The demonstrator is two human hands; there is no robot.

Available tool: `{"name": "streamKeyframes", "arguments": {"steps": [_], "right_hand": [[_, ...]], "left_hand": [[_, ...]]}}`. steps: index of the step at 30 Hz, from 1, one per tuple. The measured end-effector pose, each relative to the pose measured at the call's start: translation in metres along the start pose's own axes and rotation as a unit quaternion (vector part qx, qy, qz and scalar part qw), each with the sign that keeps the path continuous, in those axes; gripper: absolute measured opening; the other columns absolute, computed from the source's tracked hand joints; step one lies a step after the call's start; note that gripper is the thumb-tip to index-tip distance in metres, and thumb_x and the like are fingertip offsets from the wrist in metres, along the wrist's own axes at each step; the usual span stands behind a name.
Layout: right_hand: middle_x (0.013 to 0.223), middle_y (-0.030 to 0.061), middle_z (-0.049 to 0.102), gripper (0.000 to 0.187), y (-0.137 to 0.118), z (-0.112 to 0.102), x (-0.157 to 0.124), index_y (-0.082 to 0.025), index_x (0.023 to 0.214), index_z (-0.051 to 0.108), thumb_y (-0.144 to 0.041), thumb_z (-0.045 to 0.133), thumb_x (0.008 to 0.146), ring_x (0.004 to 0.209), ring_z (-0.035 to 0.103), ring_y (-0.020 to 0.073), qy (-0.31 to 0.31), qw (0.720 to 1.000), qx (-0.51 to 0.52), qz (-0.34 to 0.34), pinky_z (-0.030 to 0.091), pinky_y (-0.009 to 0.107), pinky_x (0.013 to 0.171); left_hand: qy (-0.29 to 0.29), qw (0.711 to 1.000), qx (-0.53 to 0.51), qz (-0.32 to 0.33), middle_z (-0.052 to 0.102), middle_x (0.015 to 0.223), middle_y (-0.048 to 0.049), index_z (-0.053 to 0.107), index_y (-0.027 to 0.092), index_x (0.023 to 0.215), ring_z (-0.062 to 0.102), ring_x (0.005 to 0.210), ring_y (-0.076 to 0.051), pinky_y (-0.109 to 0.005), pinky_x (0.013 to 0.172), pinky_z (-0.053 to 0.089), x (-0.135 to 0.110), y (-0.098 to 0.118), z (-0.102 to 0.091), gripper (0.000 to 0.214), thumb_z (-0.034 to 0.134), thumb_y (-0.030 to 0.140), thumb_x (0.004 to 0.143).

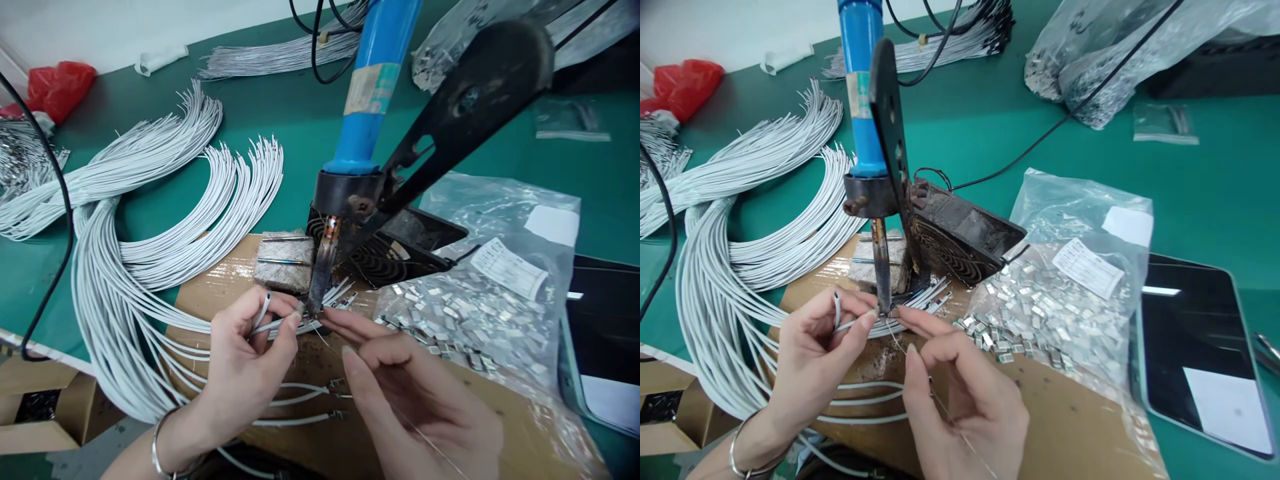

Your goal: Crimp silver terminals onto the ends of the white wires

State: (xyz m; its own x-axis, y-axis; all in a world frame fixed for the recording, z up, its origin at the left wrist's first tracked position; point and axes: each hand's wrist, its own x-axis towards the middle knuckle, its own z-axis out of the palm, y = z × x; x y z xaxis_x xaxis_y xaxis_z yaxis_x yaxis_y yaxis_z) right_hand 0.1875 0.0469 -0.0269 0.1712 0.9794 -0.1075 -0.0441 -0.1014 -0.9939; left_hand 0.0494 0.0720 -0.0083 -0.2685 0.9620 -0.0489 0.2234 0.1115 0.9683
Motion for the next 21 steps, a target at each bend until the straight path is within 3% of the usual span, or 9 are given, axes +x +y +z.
{"name": "streamKeyframes", "arguments": {"steps": [9, 15, 21], "right_hand": [[0.114, 0.0041, 0.082, 0.023, 0.007, -0.003, 0.003, -0.024, 0.073, 0.064, -0.023, 0.070, 0.096, 0.110, 0.077, 0.0171, -0.007, 1.000, 0.000, 0.005, 0.059, 0.025, 0.100], [0.113, 0.0011, 0.083, 0.023, 0.011, -0.008, 0.007, -0.024, 0.075, 0.064, -0.020, 0.069, 0.097, 0.109, 0.078, 0.0131, -0.032, 0.998, -0.011, -0.043, 0.058, 0.015, 0.096], [0.114, 0.0008, 0.083, 0.022, 0.011, -0.008, 0.010, -0.025, 0.076, 0.064, -0.019, 0.069, 0.097, 0.109, 0.079, 0.0137, -0.041, 0.998, -0.006, -0.054, 0.059, 0.015, 0.094]], "left_hand": [[-0.020, 1.000, -0.005, -0.007, 0.075, 0.081, -0.0038, 0.067, 0.016, 0.074, 0.067, 0.068, -0.012, -0.016, 0.060, 0.053, 0.001, -0.001, 0.000, 0.011, 0.070, 0.011, 0.084], [-0.013, 1.000, 0.003, 0.003, 0.076, 0.079, -0.0047, 0.068, 0.015, 0.073, 0.069, 0.067, -0.011, -0.014, 0.057, 0.053, 0.002, 0.000, 0.002, 0.011, 0.069, 0.011, 0.083], [-0.008, 1.000, -0.002, 0.008, 0.077, 0.080, -0.0040, 0.068, 0.015, 0.074, 0.068, 0.067, -0.010, -0.012, 0.057, 0.053, 0.000, -0.002, 0.001, 0.011, 0.069, 0.011, 0.083]]}}
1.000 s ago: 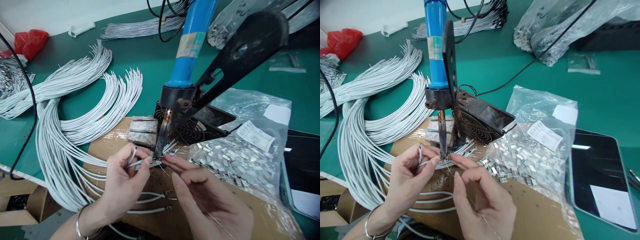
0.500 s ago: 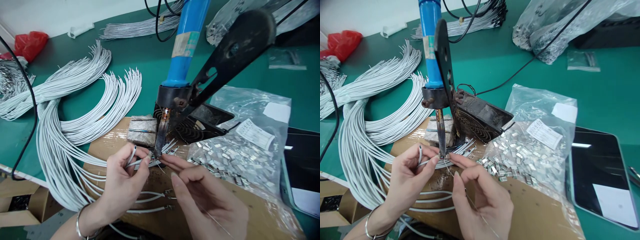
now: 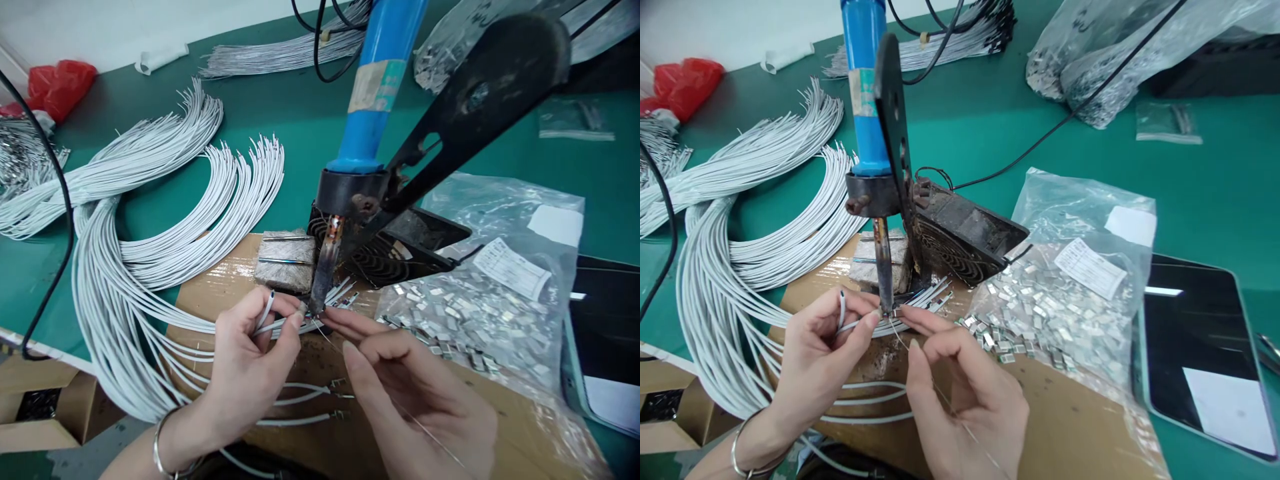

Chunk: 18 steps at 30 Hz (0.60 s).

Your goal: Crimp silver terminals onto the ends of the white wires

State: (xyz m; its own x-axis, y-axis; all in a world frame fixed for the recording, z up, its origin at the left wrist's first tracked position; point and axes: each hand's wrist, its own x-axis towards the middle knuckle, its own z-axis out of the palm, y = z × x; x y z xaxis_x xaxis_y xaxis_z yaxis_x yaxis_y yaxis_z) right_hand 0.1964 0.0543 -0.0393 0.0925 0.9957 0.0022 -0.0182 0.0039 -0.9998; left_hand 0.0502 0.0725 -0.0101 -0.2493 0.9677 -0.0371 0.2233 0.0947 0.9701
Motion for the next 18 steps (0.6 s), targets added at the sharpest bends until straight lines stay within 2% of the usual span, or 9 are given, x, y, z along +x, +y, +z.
{"name": "streamKeyframes", "arguments": {"steps": [13, 18], "right_hand": [[0.113, -0.0004, 0.083, 0.020, -0.0031, 0.0035, -0.0012, -0.025, 0.076, 0.067, -0.019, 0.073, 0.093, 0.105, 0.080, 0.0118, 0.028, 1.000, -0.005, 0.008, 0.057, 0.012, 0.095], [0.114, -0.0005, 0.083, 0.021, 0.0009, 0.0009, -0.0011, -0.025, 0.076, 0.065, -0.018, 0.070, 0.095, 0.107, 0.079, 0.0119, 0.007, 1.000, 0.002, -0.005, 0.058, 0.013, 0.094]], "left_hand": [[0.006, 0.999, 0.025, 0.026, 0.078, 0.079, -0.0047, 0.067, 0.017, 0.073, 0.071, 0.072, -0.014, -0.016, 0.054, 0.050, -0.0002, 0.0004, -0.0009, 0.012, 0.068, 0.013, 0.084], [0.005, 0.999, 0.028, 0.021, 0.077, 0.079, -0.0050, 0.067, 0.016, 0.072, 0.070, 0.071, -0.013, -0.015, 0.055, 0.051, 0.0006, -0.0005, -0.0015, 0.012, 0.068, 0.013, 0.084]]}}
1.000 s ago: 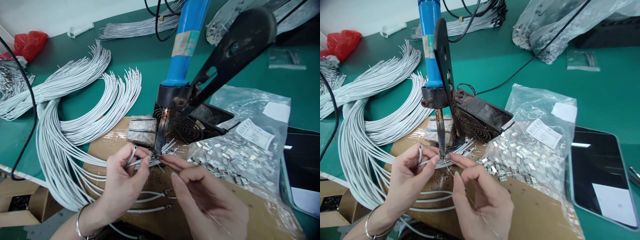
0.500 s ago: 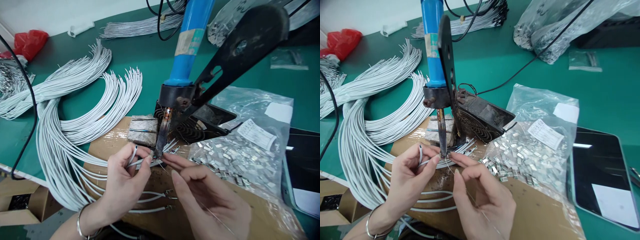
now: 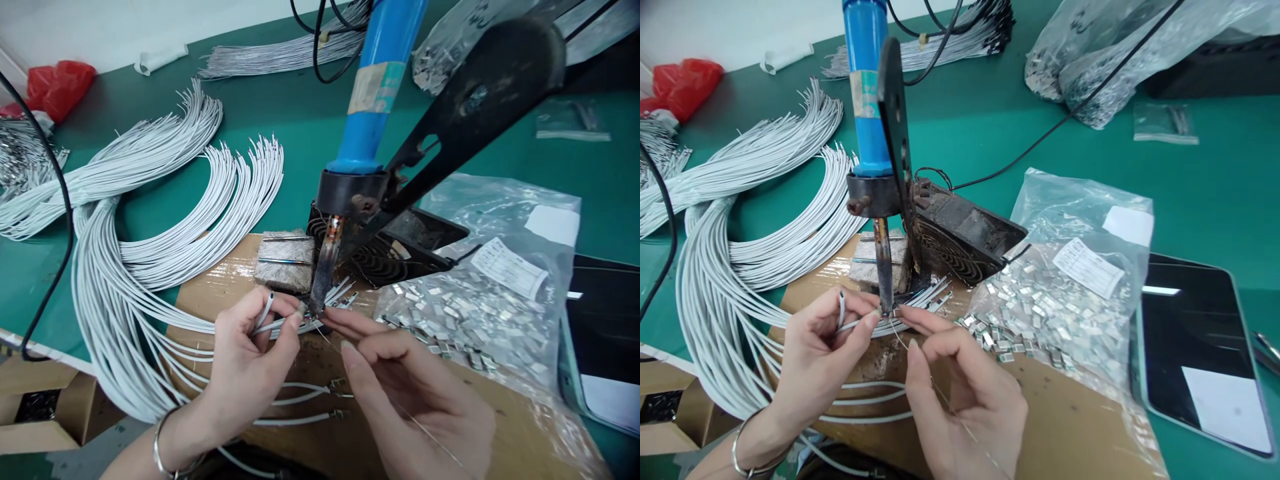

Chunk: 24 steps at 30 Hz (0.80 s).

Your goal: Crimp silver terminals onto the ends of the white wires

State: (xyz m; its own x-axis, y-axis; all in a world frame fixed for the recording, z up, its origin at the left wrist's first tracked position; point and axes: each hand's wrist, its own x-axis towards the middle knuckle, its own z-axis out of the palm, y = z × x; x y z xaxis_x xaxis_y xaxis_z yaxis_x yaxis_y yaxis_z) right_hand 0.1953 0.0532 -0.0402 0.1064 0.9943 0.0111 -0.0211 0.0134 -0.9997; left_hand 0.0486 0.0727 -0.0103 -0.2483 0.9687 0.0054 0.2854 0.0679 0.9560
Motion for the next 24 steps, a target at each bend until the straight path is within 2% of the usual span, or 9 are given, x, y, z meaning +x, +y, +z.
{"name": "streamKeyframes", "arguments": {"steps": [7, 13, 19, 24], "right_hand": [[0.113, -0.0024, 0.083, 0.022, 0.0013, -0.0006, 0.0022, -0.025, 0.077, 0.064, -0.017, 0.069, 0.097, 0.108, 0.078, 0.0097, -0.007, 1.000, -0.003, -0.005, 0.056, 0.011, 0.096], [0.111, -0.0010, 0.084, 0.021, 0.0016, -0.0015, 0.0008, -0.025, 0.076, 0.066, -0.018, 0.071, 0.095, 0.104, 0.080, 0.0123, -0.002, 1.000, 0.004, -0.001, 0.059, 0.013, 0.092], [0.108, 0.0001, 0.084, 0.023, 0.0002, -0.0010, 0.0018, -0.024, 0.073, 0.065, -0.020, 0.072, 0.095, 0.101, 0.081, 0.0134, 0.000, 1.000, 0.006, 0.005, 0.061, 0.013, 0.089], [0.108, 0.0015, 0.084, 0.022, -0.0003, 0.0007, 0.0043, -0.024, 0.074, 0.067, -0.020, 0.072, 0.095, 0.100, 0.081, 0.0147, 0.005, 1.000, 0.016, 0.011, 0.062, 0.014, 0.088]], "left_hand": [[-0.003, 1.000, -0.017, -0.010, 0.078, 0.081, -0.0043, 0.069, 0.015, 0.072, 0.070, 0.066, -0.010, -0.011, 0.058, 0.054, 0.0001, -0.0008, 0.0018, 0.011, 0.069, 0.011, 0.083], [-0.005, 1.000, -0.018, -0.007, 0.078, 0.082, -0.0022, 0.068, 0.016, 0.074, 0.072, 0.070, -0.008, -0.008, 0.061, 0.054, -0.0025, -0.0028, 0.0011, 0.012, 0.070, 0.009, 0.084], [-0.021, 1.000, -0.017, 0.009, 0.077, 0.082, -0.0008, 0.067, 0.017, 0.076, 0.072, 0.072, -0.009, -0.009, 0.064, 0.055, -0.0034, -0.0035, 0.0001, 0.013, 0.069, 0.009, 0.086], [-0.025, 1.000, -0.002, 0.006, 0.076, 0.083, -0.0017, 0.066, 0.017, 0.077, 0.069, 0.068, -0.009, -0.012, 0.060, 0.053, -0.0046, -0.0025, -0.0003, 0.012, 0.068, 0.009, 0.087]]}}
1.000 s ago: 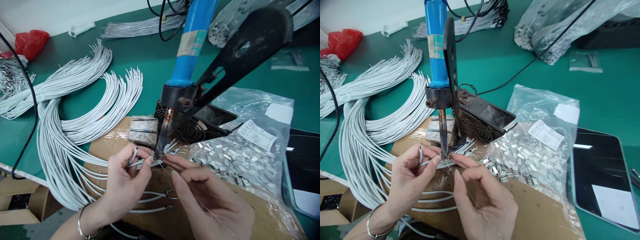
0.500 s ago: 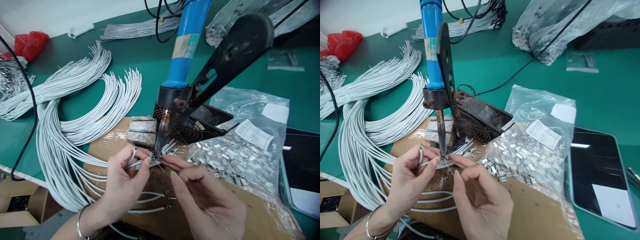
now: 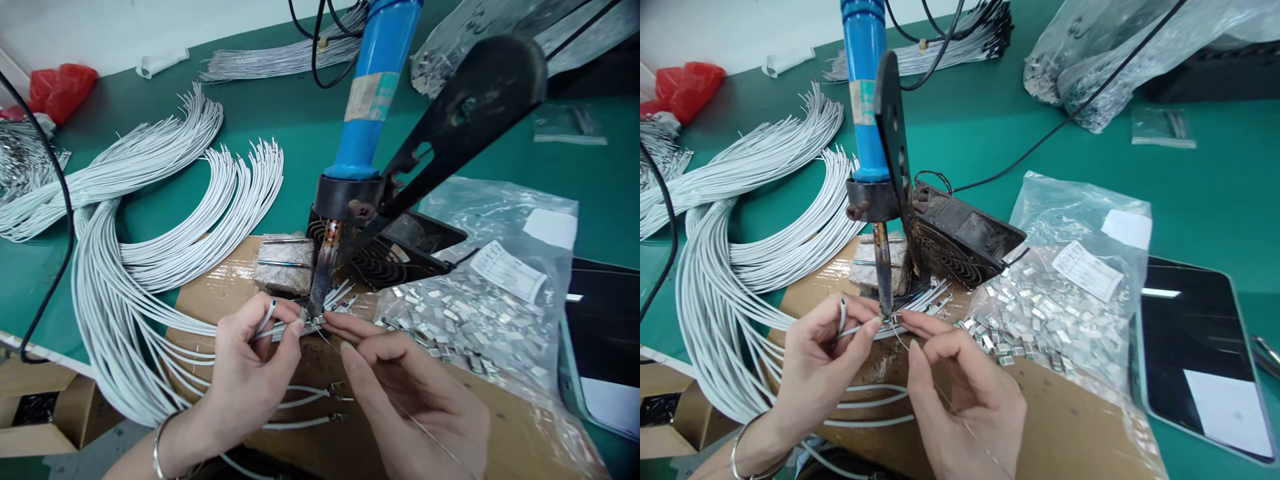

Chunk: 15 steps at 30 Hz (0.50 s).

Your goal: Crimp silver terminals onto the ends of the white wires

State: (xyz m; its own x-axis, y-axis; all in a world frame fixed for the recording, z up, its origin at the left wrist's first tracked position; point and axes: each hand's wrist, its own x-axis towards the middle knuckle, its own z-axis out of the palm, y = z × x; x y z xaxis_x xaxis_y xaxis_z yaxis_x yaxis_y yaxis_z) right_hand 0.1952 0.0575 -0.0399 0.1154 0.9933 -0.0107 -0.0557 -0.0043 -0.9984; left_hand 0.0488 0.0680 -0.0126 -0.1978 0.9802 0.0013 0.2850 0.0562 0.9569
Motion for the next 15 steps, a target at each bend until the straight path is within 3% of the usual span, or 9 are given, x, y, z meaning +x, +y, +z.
{"name": "streamKeyframes", "arguments": {"steps": [15], "right_hand": [[0.111, 0.0040, 0.084, 0.019, -0.0004, 0.0009, -0.0031, -0.024, 0.074, 0.069, -0.022, 0.076, 0.092, 0.098, 0.082, 0.0191, 0.006, 1.000, 0.005, 0.022, 0.065, 0.020, 0.084]], "left_hand": [[0.004, 1.000, 0.015, -0.016, 0.076, 0.082, -0.0006, 0.064, 0.019, 0.076, 0.063, 0.063, -0.009, -0.014, 0.053, 0.047, -0.0015, -0.0003, 0.0015, 0.014, 0.067, 0.008, 0.085]]}}
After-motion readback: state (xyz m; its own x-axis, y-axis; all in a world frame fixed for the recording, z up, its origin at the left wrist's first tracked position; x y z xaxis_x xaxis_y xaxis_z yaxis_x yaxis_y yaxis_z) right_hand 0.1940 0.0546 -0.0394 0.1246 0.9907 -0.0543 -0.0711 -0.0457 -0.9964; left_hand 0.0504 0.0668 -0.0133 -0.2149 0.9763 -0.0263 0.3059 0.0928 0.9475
